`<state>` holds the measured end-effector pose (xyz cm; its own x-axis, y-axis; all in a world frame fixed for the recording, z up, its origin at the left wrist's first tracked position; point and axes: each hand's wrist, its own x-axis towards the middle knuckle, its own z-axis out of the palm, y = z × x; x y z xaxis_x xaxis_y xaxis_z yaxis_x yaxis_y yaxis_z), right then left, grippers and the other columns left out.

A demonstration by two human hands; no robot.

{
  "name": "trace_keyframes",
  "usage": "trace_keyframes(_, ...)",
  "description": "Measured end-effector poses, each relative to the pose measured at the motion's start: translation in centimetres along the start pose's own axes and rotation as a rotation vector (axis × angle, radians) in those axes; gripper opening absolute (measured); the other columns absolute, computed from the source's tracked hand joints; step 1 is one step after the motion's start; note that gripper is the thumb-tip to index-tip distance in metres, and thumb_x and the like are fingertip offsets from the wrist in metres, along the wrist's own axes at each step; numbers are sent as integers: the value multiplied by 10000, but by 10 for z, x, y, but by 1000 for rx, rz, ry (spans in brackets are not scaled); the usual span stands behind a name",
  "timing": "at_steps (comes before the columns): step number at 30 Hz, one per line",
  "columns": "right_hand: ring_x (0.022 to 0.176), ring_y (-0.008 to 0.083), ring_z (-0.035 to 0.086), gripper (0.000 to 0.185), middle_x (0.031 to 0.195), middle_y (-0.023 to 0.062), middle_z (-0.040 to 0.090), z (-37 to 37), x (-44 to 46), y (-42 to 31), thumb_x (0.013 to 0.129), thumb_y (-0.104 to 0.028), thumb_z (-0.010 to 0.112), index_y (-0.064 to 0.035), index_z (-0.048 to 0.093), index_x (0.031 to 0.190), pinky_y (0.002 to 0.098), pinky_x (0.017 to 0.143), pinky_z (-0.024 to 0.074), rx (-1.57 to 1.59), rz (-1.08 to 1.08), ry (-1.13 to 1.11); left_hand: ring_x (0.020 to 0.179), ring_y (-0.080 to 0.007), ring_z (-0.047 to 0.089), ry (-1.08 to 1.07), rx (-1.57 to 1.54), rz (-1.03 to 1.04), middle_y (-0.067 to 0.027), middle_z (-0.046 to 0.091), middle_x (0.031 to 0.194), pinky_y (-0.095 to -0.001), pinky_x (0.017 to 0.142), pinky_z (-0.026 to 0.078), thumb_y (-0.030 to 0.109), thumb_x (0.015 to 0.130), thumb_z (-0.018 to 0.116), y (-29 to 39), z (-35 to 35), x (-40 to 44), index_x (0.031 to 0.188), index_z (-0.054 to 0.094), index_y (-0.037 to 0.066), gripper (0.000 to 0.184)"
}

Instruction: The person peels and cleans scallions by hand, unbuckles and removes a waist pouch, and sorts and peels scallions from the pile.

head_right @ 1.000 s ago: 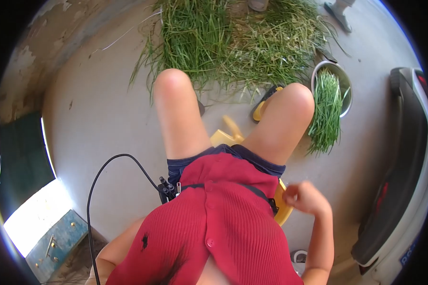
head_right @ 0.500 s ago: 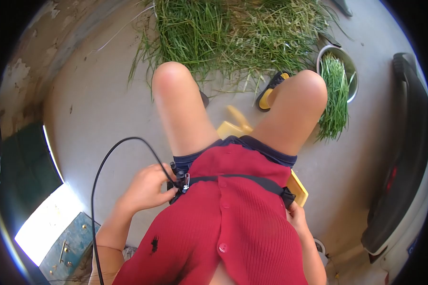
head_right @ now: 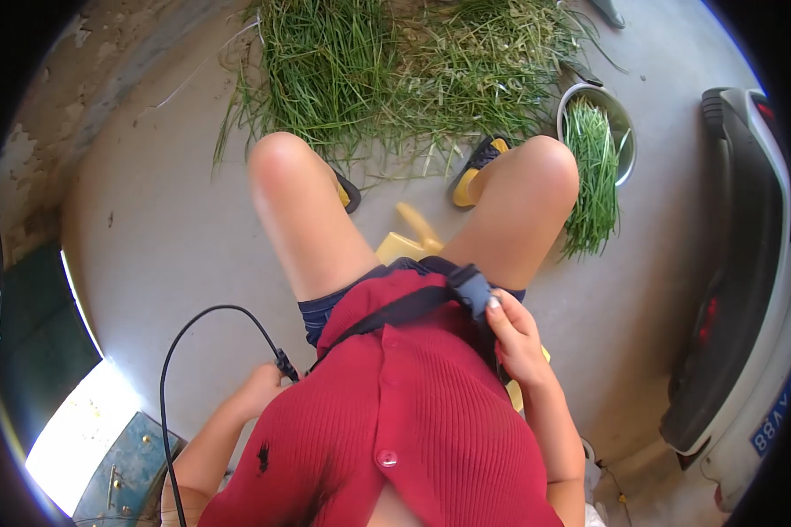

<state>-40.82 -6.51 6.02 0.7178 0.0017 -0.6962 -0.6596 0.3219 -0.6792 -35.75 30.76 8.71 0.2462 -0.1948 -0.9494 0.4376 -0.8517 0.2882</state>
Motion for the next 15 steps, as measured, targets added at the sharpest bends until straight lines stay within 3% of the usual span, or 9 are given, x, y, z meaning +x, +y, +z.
trace_keyframes(4, 786, 42, 479, 222, 868, -31, 542, 26, 38, -37, 967, -248, 456, -42, 540, 958, 204, 716, 396, -213, -10, -365, 693, -343, 586, -245, 502, 42, -221, 596, 745, -391, 635, 459, 174, 815, 533, -11, 10, -3, 811, 602, -3, 189)
trace_keyframes(7, 700, 59, 500, 231, 843, -3, 561, 36, 54, -35, 970, -262, 452, -43, 528, 963, 205, 668, 413, -112, 99, -457, 689, -336, 576, -216, 398, 186, -203, 591, 737, -369, 651, 459, 187, 866, 499, 36, -14, -9, 824, 590, 2, 210)
trace_keyframes(9, 579, 71, 495, 243, 792, 29, 582, 37, 61, -30, 968, -275, 458, -39, 518, 969, 193, 586, 414, -77, 129, -441, 722, -302, 578, -63, -22, 261, -159, 600, 758, -348, 694, 461, 203, 912, 464, 63, -21, -4, 879, 585, 13, 228)
trace_keyframes(10, 573, 68, 492, 243, 784, 27, 585, 37, 62, -32, 967, -276, 458, -41, 519, 964, 189, 573, 409, -105, 149, -444, 765, -262, 576, 95, -182, 434, -119, 607, 819, -334, 728, 461, 228, 931, 464, 78, -20, 1, 938, 569, 10, 242)
trace_keyframes(11, 566, 64, 488, 243, 777, 26, 587, 37, 63, -36, 967, -278, 459, -43, 519, 959, 186, 560, 404, -129, 166, -444, 879, -144, 571, 178, -312, 512, -79, 606, 979, -292, 807, 465, 178, 921, 513, 85, -18, 13, 1054, 565, 18, 215)
trace_keyframes(13, 547, 53, 482, 244, 763, 17, 592, 34, 65, -37, 966, -285, 462, -48, 517, 941, 179, 508, 387, -137, 180, -454, 984, -165, 553, 421, -77, 780, -101, 554, 1122, -303, 867, 448, 143, 894, 562, 111, -9, 35, 1195, 492, 33, 328)
trace_keyframes(15, 546, 52, 483, 252, 761, 19, 594, 32, 65, -39, 968, -291, 455, -48, 517, 939, 179, 495, 384, -80, 216, -482, 1030, -175, 535, 259, -150, 864, -106, 522, 1177, -311, 895, 438, 105, 880, 576, 128, 1, 57, 1256, 446, 43, 404)
